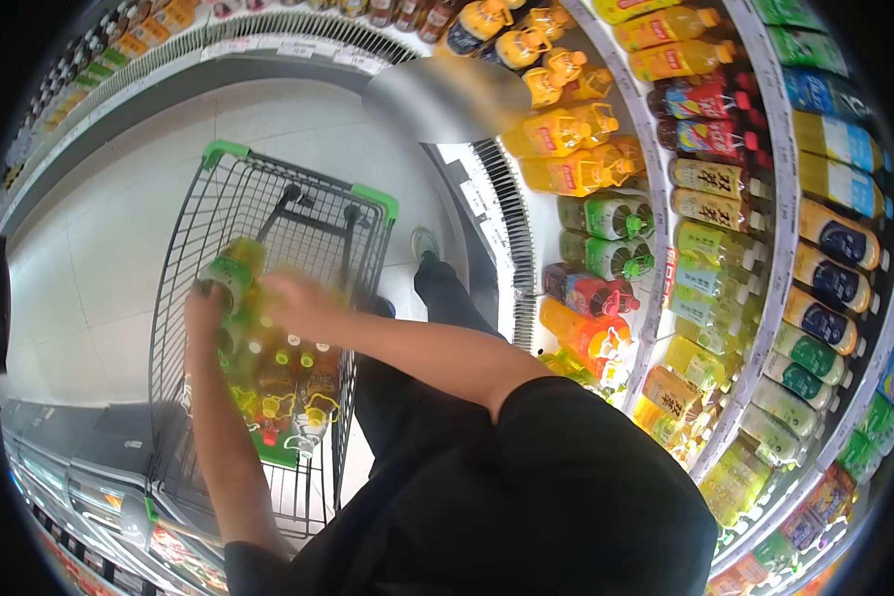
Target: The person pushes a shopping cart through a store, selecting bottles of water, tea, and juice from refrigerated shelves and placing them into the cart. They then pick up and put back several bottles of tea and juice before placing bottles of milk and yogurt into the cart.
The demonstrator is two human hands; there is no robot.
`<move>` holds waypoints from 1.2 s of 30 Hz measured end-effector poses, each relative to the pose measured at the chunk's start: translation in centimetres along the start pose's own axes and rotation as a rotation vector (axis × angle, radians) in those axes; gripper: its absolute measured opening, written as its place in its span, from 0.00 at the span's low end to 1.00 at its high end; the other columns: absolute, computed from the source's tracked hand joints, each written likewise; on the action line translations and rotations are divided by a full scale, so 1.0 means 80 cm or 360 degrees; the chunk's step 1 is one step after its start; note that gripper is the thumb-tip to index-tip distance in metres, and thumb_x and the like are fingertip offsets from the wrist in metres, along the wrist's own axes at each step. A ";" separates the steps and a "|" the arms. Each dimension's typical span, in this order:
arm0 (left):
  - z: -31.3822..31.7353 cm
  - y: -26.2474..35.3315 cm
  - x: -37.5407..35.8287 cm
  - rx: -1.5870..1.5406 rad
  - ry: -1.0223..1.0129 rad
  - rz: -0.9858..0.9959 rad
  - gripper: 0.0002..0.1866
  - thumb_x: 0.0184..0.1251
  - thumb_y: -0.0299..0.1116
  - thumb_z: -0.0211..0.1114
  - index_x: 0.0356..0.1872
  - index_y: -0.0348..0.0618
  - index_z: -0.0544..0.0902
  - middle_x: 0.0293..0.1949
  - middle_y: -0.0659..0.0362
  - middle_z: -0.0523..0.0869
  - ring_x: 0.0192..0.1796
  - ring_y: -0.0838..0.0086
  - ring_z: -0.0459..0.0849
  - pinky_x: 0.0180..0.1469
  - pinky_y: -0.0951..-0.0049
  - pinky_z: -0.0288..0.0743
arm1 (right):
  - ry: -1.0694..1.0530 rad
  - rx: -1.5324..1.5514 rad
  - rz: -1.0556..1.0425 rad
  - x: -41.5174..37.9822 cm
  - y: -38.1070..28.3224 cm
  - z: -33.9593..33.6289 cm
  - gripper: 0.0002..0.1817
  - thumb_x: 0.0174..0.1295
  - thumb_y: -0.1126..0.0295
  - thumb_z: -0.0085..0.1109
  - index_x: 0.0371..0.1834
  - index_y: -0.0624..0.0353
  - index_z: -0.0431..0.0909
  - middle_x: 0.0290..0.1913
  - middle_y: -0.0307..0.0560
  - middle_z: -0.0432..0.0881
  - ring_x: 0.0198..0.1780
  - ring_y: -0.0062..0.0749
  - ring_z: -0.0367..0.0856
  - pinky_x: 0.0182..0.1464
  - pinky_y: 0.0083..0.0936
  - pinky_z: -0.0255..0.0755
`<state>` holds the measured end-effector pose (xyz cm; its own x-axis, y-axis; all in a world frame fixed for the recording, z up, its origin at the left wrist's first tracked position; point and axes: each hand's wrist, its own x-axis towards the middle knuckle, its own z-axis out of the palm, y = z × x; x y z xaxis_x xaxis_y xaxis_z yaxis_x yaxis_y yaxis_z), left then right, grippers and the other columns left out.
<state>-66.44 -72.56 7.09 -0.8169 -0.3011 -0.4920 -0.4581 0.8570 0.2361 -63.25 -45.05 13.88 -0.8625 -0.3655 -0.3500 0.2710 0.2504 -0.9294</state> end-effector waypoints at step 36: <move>0.334 0.687 -0.178 -0.0145 -0.1142 0.0564 0.48 0.54 0.65 0.68 0.72 0.46 0.68 0.50 0.44 0.88 0.52 0.48 0.88 0.56 0.55 0.81 | 0.1510 0.2355 0.0396 -0.176 0.344 -0.423 0.31 0.76 0.41 0.48 0.74 0.46 0.68 0.69 0.41 0.77 0.70 0.39 0.75 0.72 0.43 0.68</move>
<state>-70.64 -10.01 4.65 -0.5090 0.3509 -0.7860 -0.2657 0.8045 0.5312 -58.13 -2.65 -2.82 -0.5269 0.2805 -0.8023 0.0813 -0.9230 -0.3761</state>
